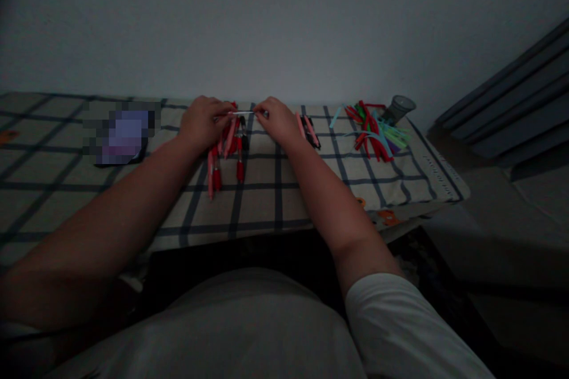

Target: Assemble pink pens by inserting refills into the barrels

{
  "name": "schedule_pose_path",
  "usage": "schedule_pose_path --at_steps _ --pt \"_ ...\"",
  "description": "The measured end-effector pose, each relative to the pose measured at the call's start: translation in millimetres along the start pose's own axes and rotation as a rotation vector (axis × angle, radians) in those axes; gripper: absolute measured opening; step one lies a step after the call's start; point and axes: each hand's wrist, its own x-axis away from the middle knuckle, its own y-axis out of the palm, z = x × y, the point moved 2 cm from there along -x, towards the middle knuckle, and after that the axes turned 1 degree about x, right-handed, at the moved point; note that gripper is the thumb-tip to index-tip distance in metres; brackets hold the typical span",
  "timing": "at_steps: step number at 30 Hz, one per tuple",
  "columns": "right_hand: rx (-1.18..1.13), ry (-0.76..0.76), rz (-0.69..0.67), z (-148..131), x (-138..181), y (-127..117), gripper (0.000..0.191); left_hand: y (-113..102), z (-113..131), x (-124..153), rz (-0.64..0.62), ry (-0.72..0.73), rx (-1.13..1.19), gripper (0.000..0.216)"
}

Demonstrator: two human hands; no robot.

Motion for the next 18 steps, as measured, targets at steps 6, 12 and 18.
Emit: schedule_pose_path --at_steps 6,12,18 --pt "0.029 -0.023 -0.037 1.0 -0.2 1.3 0.016 2.9 -2.4 -1.3 0.002 0.006 0.025 0.034" --pt "0.049 -0.032 -0.079 -2.2 1.1 -2.4 0.019 8.8 -6.1 -1.4 0.053 0.056 0.029 0.033" --pt "0.037 -0.071 -0.1 -5.7 2.1 -1.3 0.022 9.1 -5.1 -2.1 0.028 0.082 0.028 0.035"
